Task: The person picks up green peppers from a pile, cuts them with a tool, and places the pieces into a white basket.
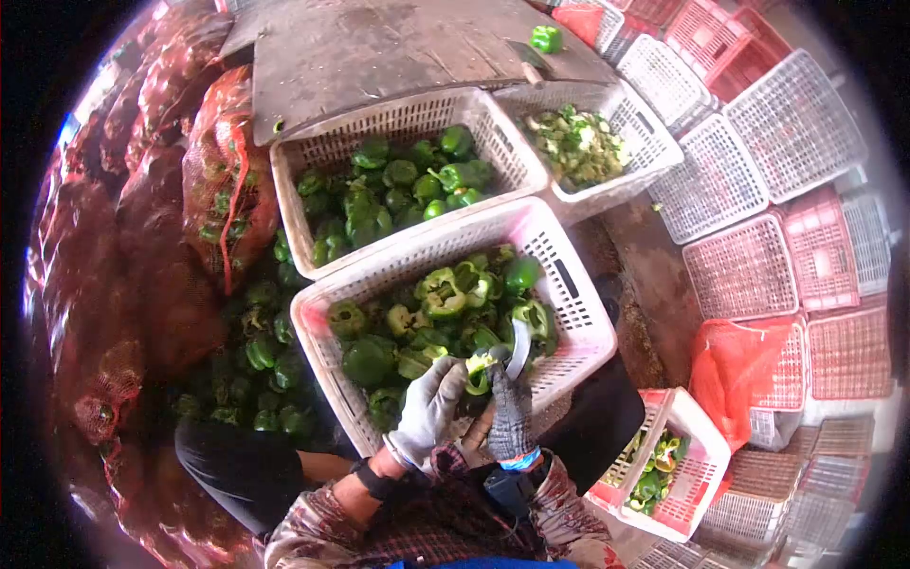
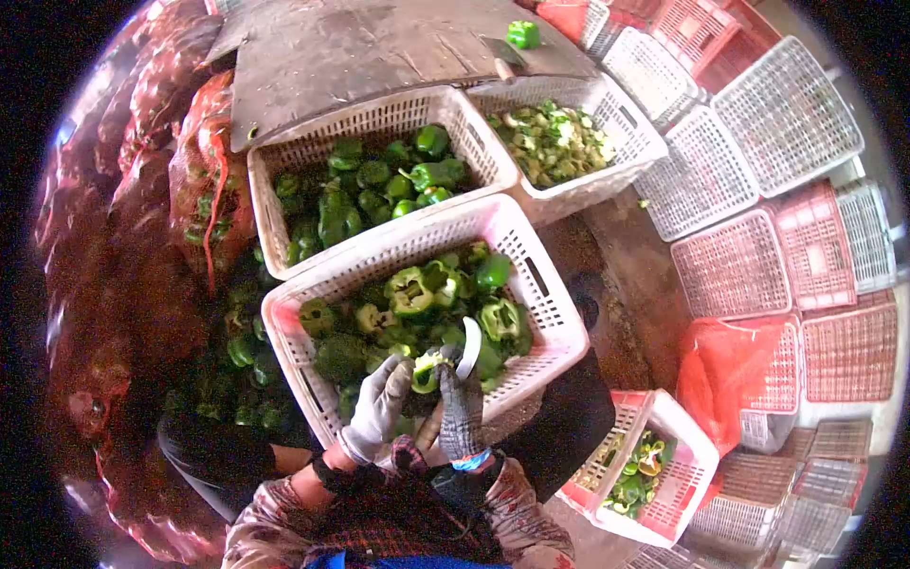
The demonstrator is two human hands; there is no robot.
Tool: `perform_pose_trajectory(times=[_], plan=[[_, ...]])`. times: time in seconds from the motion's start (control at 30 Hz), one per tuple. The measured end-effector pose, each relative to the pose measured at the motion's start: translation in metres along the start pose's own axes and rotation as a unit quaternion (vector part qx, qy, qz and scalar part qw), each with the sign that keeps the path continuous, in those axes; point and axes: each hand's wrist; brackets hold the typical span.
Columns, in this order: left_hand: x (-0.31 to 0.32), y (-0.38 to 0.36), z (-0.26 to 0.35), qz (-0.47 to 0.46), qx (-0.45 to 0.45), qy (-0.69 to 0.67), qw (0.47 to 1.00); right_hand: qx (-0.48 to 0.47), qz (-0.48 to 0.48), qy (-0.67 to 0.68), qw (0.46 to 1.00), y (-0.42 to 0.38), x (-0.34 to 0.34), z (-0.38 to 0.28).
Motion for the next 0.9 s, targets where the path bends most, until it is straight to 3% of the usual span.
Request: perform_pose_trajectory(times=[0.03, 0.13, 0.17, 0.2, 0.23, 0.3, 0.37, 0.43, 0.47, 0.5, 0.53, 0.57, 0.63, 0.67, 0.7, 0.77, 0.8, 0.83, 0.87, 0.9], plan=[[-0.003, -0.001, 0.004, 0.011, -0.011, -0.015, 1.0, 0.041, 0.029, 0.0, 0.999, -0.003, 0.008, 0.005], [-0.008, -0.008, 0.006, 0.037, -0.024, -0.01, 0.999, -0.07, 0.023, -0.059, 0.995, -0.018, 0.022, 0.015], [-0.018, -0.007, 0.003, -0.013, -0.011, 0.054, 0.998, -0.11, 0.009, -0.098, 0.989, -0.023, 0.026, 0.016], [-0.023, -0.006, -0.001, -0.018, -0.041, 0.017, 0.999, -0.076, 0.016, -0.058, 0.995, -0.024, 0.025, 0.025], [-0.027, -0.005, -0.003, -0.021, -0.072, -0.017, 0.997, -0.07, -0.018, -0.111, 0.991, -0.028, 0.024, 0.022], [-0.031, -0.009, -0.004, 0.001, -0.123, -0.175, 0.977, 0.065, 0.028, -0.025, 0.997, -0.024, 0.026, 0.024], [-0.035, -0.01, 0.005, -0.023, -0.133, -0.145, 0.98, -0.022, 0.012, -0.004, 1.0, -0.033, 0.033, 0.023], [-0.04, -0.012, 0.004, -0.048, -0.161, -0.187, 0.968, 0.004, 0.0, -0.113, 0.994, -0.031, 0.026, 0.023], [-0.041, -0.012, -0.008, -0.051, -0.148, -0.182, 0.971, 0.032, -0.004, -0.072, 0.997, -0.032, 0.023, 0.023], [-0.044, -0.01, -0.007, -0.05, -0.134, -0.174, 0.974, 0.062, -0.013, -0.031, 0.997, -0.032, 0.021, 0.025], [-0.046, -0.011, 0.009, -0.056, -0.207, -0.137, 0.967, 0.097, -0.029, 0.009, 0.995, -0.031, 0.02, 0.027], [-0.052, -0.013, 0.001, -0.1, -0.053, 0.092, 0.989, 0.149, -0.047, 0.06, 0.986, -0.029, 0.014, 0.025], [-0.059, -0.007, 0.019, -0.139, -0.091, 0.127, 0.978, 0.262, -0.072, 0.141, 0.952, -0.024, 0.008, 0.017], [-0.059, -0.007, 0.006, -0.1, 0.011, 0.092, 0.991, 0.31, -0.075, 0.174, 0.932, -0.022, 0.013, 0.012], [-0.061, -0.004, -0.004, -0.109, 0.021, 0.058, 0.992, 0.33, -0.065, 0.203, 0.92, -0.019, 0.026, 0.001], [-0.066, 0.004, -0.013, -0.162, -0.006, -0.12, 0.979, 0.406, -0.28, 0.226, 0.84, -0.003, -0.01, -0.006], [-0.065, 0.006, -0.032, -0.172, -0.041, -0.175, 0.968, 0.401, -0.137, 0.215, 0.88, -0.001, -0.008, -0.012], [-0.063, 0.007, -0.047, -0.187, -0.075, -0.231, 0.952, 0.41, -0.204, 0.242, 0.855, 0.003, -0.007, -0.021], [-0.066, 0.009, -0.041, -0.197, -0.109, -0.285, 0.932, 0.31, -0.188, 0.001, 0.932, 0.013, -0.014, -0.031], [-0.069, 0.01, -0.042, -0.167, -0.092, -0.189, 0.963, 0.229, -0.129, -0.172, 0.949, 0.022, -0.019, -0.045]])
Point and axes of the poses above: each hand's wrist, its own y-axis towards the middle knuckle, its own x-axis out of the palm, z = x × y, and after that the axes turned 5 degrees about x, right-handed
